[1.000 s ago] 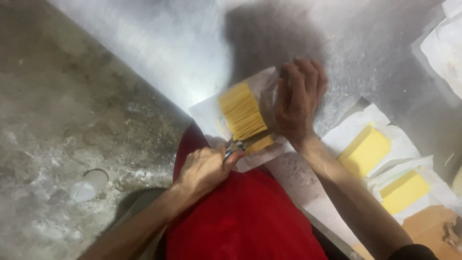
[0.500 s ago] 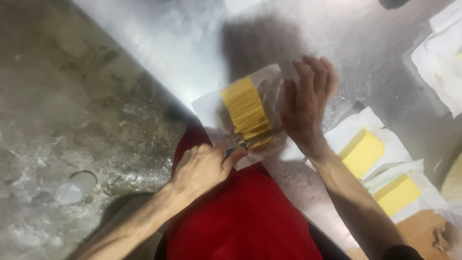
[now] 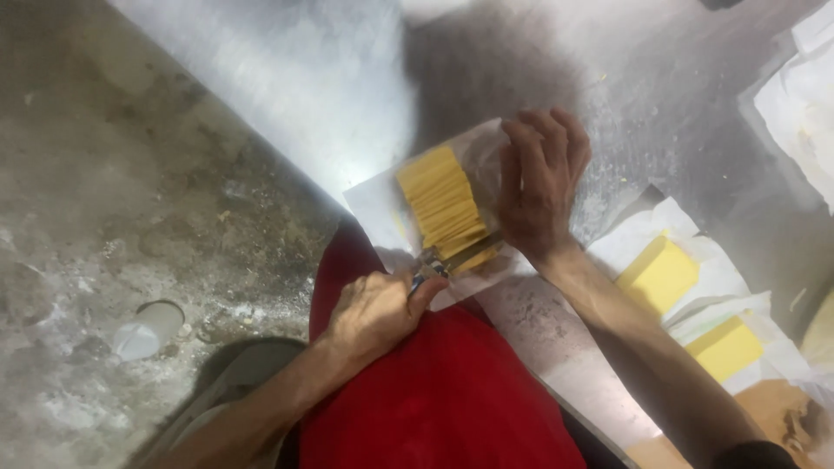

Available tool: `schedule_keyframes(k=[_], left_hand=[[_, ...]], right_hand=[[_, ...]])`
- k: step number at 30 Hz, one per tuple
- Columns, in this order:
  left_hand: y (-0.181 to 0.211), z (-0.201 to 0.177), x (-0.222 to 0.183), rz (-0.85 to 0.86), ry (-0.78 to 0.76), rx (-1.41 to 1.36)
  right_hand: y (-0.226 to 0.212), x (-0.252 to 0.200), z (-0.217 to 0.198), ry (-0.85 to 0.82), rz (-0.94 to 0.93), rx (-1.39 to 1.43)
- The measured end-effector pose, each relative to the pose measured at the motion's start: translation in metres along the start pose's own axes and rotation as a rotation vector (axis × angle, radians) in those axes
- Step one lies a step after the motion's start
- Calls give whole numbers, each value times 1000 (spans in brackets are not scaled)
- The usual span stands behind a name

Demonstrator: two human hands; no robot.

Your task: The recorder unwraps blocks of butter and slices them into thin pieces on a prep table next to an industrial mixer.

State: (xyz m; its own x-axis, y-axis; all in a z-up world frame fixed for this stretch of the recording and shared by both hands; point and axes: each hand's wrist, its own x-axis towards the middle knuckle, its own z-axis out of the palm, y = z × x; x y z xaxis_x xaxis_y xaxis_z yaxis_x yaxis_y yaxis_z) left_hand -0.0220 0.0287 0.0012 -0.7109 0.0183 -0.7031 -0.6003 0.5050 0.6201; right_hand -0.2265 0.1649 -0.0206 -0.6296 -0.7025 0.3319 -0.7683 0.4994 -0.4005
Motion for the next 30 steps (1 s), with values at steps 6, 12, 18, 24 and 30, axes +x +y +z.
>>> schedule_keyframes(k=[6, 12, 18, 24, 30], left_hand=[[-6, 8, 7, 35, 85, 54], [14, -21, -7, 125, 217, -117], [19, -19, -33, 27, 195, -92], [10, -2, -35, 63, 284, -81], [-12, 38, -39, 64, 287, -101]], right_hand=[[7, 1, 13, 39, -70, -13], [20, 3, 17, 105, -99, -2], [9, 7, -3, 103, -116, 28], [9, 6, -3, 64, -149, 82], [-11, -1, -6, 27, -176, 103]])
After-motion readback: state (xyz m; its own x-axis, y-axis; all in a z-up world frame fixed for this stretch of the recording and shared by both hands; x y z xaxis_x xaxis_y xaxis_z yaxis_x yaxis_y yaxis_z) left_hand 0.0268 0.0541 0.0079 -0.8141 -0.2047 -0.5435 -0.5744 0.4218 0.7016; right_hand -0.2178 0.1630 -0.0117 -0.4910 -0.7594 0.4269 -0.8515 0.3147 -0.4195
